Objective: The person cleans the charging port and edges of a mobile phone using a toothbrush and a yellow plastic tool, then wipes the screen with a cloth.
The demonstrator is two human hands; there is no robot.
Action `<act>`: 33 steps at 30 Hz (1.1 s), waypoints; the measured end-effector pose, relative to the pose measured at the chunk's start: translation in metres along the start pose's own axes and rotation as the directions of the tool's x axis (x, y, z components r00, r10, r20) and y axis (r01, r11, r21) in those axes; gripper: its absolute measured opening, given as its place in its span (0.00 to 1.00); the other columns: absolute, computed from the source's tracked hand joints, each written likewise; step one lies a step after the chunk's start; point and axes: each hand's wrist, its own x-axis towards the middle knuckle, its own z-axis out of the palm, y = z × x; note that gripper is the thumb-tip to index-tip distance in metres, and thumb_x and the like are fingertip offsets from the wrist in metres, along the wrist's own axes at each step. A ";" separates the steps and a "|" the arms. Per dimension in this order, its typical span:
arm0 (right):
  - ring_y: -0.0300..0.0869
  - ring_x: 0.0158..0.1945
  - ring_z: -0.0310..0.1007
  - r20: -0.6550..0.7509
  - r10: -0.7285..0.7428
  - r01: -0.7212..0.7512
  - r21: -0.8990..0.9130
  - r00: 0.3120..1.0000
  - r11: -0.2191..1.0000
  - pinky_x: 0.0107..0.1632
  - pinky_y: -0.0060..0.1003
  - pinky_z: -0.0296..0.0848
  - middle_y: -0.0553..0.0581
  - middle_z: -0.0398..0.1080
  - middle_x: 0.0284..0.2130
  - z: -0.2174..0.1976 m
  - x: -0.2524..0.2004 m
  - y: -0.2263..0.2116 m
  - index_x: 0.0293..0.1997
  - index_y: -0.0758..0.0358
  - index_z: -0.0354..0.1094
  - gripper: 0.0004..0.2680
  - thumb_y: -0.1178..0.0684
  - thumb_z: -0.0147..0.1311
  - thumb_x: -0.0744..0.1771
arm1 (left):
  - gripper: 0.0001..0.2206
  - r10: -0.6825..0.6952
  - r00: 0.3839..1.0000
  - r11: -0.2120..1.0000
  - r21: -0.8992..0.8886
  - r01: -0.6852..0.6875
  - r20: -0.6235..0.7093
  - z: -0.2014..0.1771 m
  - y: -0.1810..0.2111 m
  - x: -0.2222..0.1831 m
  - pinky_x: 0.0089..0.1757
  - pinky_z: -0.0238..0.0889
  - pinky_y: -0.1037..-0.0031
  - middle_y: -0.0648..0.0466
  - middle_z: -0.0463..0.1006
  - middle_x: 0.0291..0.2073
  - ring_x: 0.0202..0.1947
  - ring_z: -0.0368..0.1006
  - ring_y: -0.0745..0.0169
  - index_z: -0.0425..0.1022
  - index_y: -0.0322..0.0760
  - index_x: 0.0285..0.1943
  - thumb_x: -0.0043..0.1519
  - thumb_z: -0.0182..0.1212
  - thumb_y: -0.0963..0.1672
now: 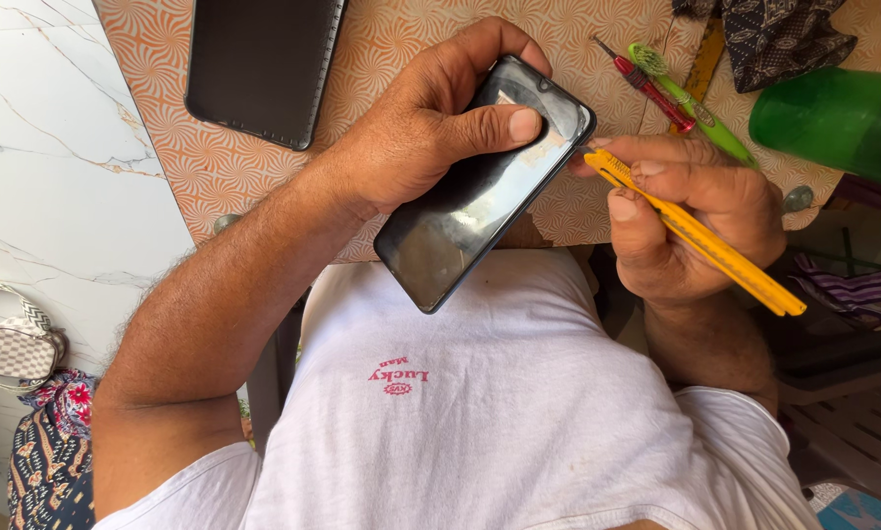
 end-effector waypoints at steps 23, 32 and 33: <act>0.54 0.41 0.82 0.076 -0.099 0.107 -0.115 0.992 0.988 0.41 0.41 0.84 0.75 0.74 0.40 0.003 0.014 -0.011 0.46 0.70 0.58 0.07 0.57 0.53 0.71 | 0.22 -0.012 1.000 1.000 -0.004 0.012 -0.020 0.000 -0.001 0.001 0.49 0.73 0.79 0.56 0.78 0.42 0.43 0.76 0.73 0.67 0.34 0.63 0.68 0.71 0.48; 0.54 0.41 0.82 0.075 -0.101 0.107 -0.079 0.992 0.991 0.40 0.41 0.84 0.76 0.74 0.40 0.000 0.012 -0.004 0.47 0.69 0.58 0.07 0.57 0.54 0.72 | 0.21 -0.027 0.999 1.000 0.000 0.027 -0.028 0.001 0.000 0.001 0.46 0.73 0.79 0.56 0.78 0.43 0.43 0.76 0.72 0.67 0.34 0.62 0.68 0.71 0.47; 0.54 0.42 0.82 0.076 -0.093 0.099 -0.085 0.993 0.991 0.41 0.41 0.85 0.76 0.74 0.40 0.000 0.012 -0.005 0.47 0.69 0.58 0.08 0.57 0.54 0.72 | 0.21 -0.022 0.999 1.000 -0.006 0.022 -0.023 0.001 0.000 0.001 0.46 0.73 0.79 0.56 0.78 0.42 0.42 0.75 0.73 0.67 0.34 0.63 0.68 0.71 0.47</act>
